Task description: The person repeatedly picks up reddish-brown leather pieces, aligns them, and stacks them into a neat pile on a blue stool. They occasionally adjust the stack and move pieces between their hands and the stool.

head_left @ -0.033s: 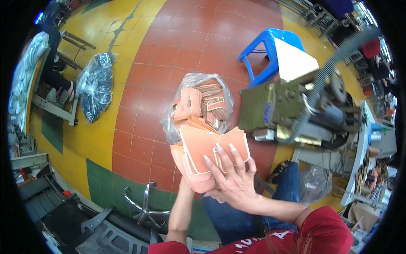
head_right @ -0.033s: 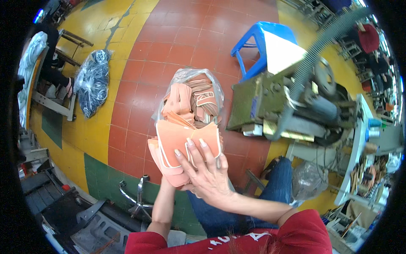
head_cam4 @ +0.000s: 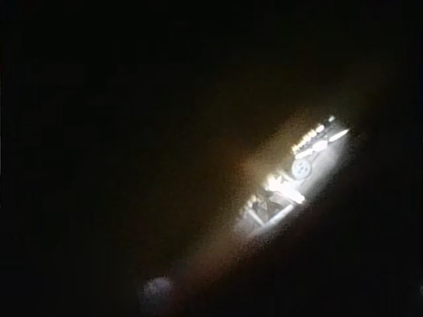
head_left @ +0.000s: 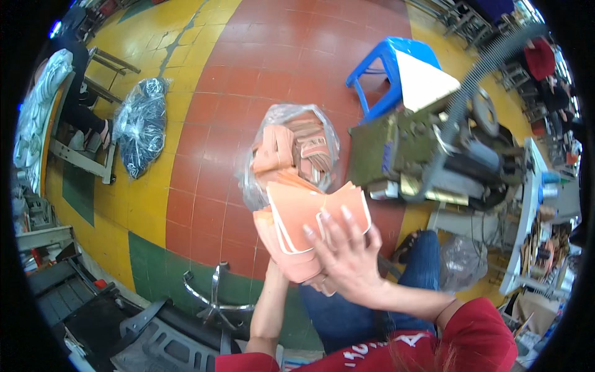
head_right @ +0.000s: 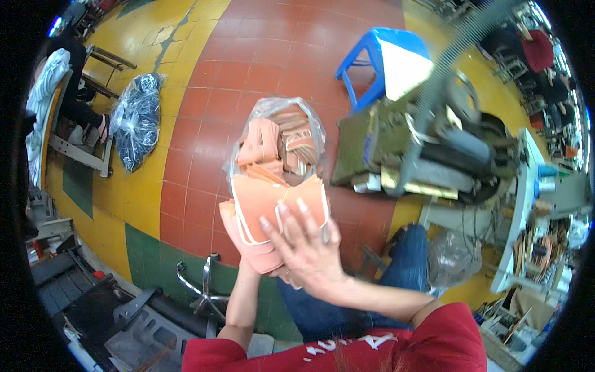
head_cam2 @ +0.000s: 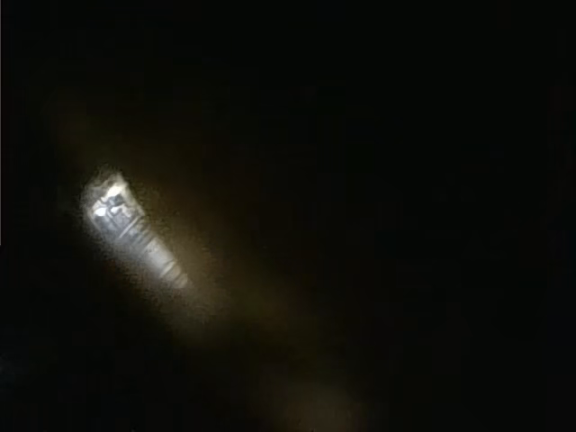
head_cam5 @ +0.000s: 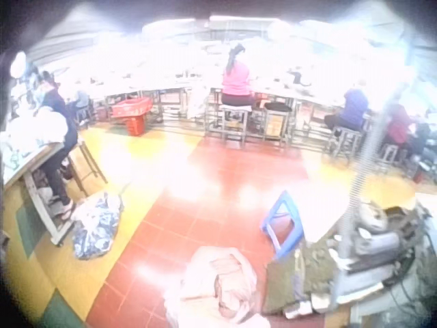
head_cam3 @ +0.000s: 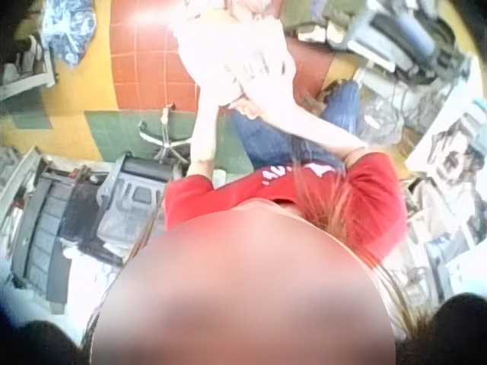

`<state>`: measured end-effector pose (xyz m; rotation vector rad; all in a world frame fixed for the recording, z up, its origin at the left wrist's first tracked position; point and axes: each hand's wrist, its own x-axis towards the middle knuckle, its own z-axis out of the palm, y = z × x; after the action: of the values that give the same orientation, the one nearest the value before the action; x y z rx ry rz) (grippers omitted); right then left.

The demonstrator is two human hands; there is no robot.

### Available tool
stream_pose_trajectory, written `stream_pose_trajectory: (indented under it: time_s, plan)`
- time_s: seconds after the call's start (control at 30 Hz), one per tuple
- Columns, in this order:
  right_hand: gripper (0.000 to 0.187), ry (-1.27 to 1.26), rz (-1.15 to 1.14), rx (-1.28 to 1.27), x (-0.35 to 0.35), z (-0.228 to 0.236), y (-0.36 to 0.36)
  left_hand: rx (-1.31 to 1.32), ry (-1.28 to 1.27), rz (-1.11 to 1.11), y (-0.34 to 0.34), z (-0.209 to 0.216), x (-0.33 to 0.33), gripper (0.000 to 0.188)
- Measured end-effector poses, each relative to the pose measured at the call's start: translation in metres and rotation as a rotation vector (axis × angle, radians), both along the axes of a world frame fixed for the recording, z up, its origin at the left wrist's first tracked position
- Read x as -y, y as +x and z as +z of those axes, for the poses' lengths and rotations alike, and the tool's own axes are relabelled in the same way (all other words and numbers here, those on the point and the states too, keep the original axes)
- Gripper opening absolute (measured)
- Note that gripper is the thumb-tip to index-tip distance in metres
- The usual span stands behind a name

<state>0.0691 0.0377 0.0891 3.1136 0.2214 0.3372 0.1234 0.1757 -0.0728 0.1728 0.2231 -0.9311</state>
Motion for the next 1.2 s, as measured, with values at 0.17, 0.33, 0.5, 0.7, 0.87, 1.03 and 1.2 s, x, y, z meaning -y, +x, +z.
stream_pose_trajectory:
  time_s: [0.17,0.33,0.5,0.7,0.87,1.03,1.2]
  plan:
    - [0.111,0.278,-0.212,-0.232,0.069,0.047,-0.103,0.064,0.281,-0.165,-0.119,0.074,0.037,0.083]
    - [0.093,0.57,-0.408,-0.182,0.129,0.059,-0.22,0.69,0.348,-0.531,-0.179,0.12,0.1,0.065]
    - [0.078,0.809,-0.621,-0.051,0.164,0.054,-0.307,0.843,0.429,-0.761,-0.22,0.153,0.149,0.054]
    - [0.078,1.195,-0.636,0.144,0.191,0.039,-0.355,0.893,0.575,-0.903,-0.237,0.167,0.185,0.05]
    - [0.087,1.248,-0.554,0.257,0.201,0.014,-0.36,1.248,0.815,-0.754,-0.259,0.167,0.201,0.07]
    - [0.07,1.327,-0.523,0.476,0.213,-0.009,-0.368,1.412,0.757,-0.652,-0.262,0.17,0.205,0.066]
    - [0.062,1.132,-0.555,0.664,0.211,-0.011,-0.379,1.127,0.837,-0.633,-0.278,0.167,0.224,0.06]
